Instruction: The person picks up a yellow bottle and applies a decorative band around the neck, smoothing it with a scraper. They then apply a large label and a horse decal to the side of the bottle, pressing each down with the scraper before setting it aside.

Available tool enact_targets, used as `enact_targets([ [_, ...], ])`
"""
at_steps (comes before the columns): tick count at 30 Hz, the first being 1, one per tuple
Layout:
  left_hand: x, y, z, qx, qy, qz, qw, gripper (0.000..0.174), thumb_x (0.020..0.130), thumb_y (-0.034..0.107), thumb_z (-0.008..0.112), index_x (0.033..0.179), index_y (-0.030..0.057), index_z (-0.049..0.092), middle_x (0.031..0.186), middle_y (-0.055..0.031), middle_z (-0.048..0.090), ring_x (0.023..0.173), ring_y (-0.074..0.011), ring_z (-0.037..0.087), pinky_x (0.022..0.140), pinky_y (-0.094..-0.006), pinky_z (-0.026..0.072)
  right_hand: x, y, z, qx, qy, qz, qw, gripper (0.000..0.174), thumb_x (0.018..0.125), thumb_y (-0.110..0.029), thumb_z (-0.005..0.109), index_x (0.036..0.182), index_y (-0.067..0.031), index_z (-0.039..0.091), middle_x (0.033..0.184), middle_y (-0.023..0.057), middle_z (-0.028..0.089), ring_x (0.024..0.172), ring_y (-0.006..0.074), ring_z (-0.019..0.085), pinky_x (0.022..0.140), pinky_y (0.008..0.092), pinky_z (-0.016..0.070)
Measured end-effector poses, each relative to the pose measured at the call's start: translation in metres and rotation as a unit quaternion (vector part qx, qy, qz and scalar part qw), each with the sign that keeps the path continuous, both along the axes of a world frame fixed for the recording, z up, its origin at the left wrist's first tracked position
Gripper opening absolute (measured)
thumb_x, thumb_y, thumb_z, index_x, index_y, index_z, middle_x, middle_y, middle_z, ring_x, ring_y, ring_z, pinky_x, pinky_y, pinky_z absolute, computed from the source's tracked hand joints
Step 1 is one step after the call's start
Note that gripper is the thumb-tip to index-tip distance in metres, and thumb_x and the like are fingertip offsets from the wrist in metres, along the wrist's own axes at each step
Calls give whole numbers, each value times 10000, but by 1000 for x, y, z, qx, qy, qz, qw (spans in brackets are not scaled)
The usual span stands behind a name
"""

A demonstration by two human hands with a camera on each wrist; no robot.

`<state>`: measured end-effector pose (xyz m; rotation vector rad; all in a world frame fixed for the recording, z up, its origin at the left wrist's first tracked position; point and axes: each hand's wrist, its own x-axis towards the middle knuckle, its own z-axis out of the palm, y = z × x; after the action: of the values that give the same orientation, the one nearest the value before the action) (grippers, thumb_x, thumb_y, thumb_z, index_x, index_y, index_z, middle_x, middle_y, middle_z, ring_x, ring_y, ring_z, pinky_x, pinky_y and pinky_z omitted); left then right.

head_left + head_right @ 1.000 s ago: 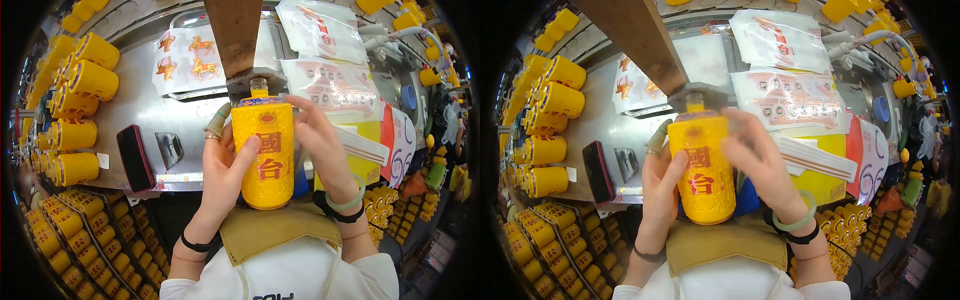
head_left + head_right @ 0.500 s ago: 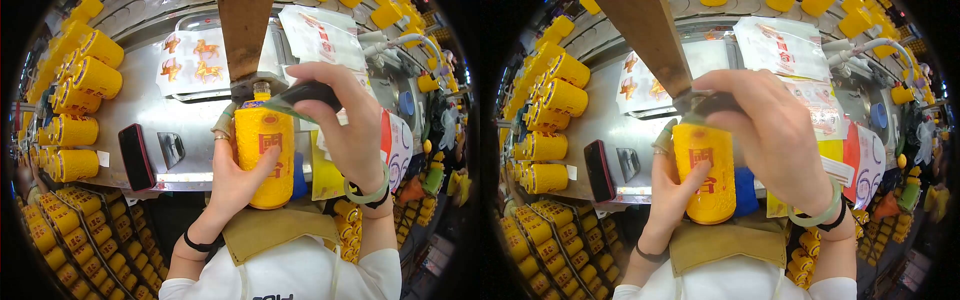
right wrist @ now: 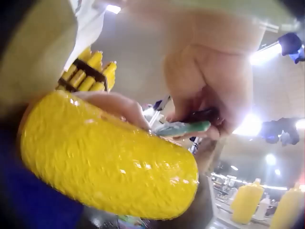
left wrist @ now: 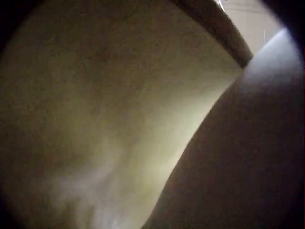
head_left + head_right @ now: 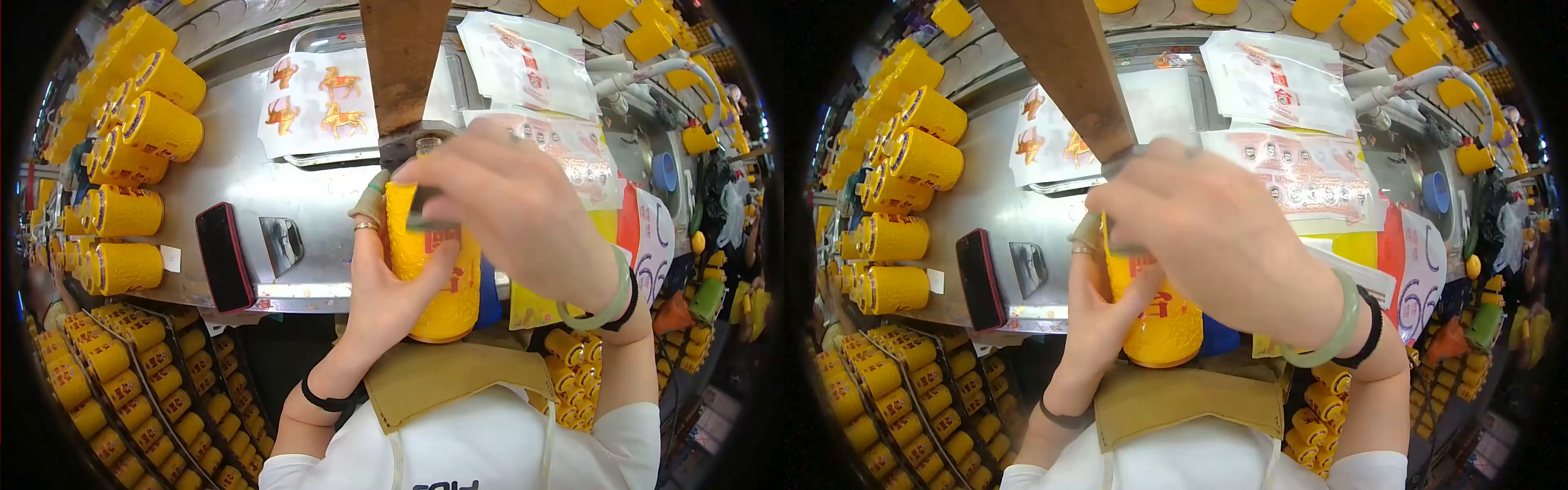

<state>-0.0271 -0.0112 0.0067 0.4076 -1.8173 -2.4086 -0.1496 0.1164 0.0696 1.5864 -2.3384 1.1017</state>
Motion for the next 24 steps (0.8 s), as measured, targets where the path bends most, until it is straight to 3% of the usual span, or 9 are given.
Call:
enact_targets([
  [3,2,1,2,13,-2,12,1000,840,932,26,744,1588,-23,222,1439,-170,523,1307,-208,567,1096,-381,490,-11,4,8,4,138,-65,988,316,779,3,786,1088,-30,726,976,88,721,867,297,650,749,370,525],
  [5,4,-5,4,68,-4,1,998,836,942,24,733,1594,-21,213,1471,-183,499,1344,-220,543,1122,-395,469,-3,11,14,-5,100,-58,993,280,836,34,748,1110,-9,712,1030,98,734,859,244,664,754,344,530],
  [8,12,-15,1,147,-8,-5,989,832,961,21,712,1608,-15,192,1532,-203,445,1417,-246,483,1175,-417,417,4,26,6,-109,-272,-37,955,247,992,46,557,1210,21,670,1109,49,693,918,68,616,755,245,506],
  [9,15,-18,-2,168,-9,2,986,831,969,19,700,1616,-12,180,1561,-210,416,1453,-259,446,1200,-425,388,8,30,5,-109,-272,-38,955,247,992,46,557,1210,21,670,1109,49,693,918,68,616,755,245,506],
  [11,19,-22,-7,171,-3,-25,985,837,975,21,690,1627,-5,167,1581,-208,389,1485,-272,403,1224,-429,353,20,39,3,-129,-492,-136,850,278,987,-42,652,1261,8,649,1029,-4,659,937,84,606,849,240,504],
  [14,22,-20,-8,156,-2,-50,986,846,960,23,716,1623,4,191,1601,-196,367,1492,-282,396,1236,-433,336,37,51,-26,-100,-469,-112,870,643,904,-142,804,1456,-1,506,1079,-7,570,1007,64,548,859,208,449],
  [17,23,-20,-9,130,8,-54,990,864,948,28,738,1621,8,197,1603,-192,364,1494,-280,393,1239,-433,333,59,53,-38,-10,-534,-175,827,753,888,-140,826,1518,9,441,1233,51,574,1125,120,549,987,264,453],
  [18,24,-20,-9,130,8,-54,990,864,948,28,738,1621,8,197,1603,-192,364,1494,-280,393,1239,-433,333,65,49,-45,-56,-514,-153,842,803,889,-152,831,1546,24,404,1392,101,549,1257,169,521,1098,316,411],
  [24,23,-21,-7,133,-3,-51,990,880,938,31,754,1622,16,200,1594,-193,378,1486,-281,405,1232,-432,349,70,47,-51,-80,-553,-146,816,819,903,-158,825,1562,32,377,1470,121,531,1346,198,494,1148,347,385],
])
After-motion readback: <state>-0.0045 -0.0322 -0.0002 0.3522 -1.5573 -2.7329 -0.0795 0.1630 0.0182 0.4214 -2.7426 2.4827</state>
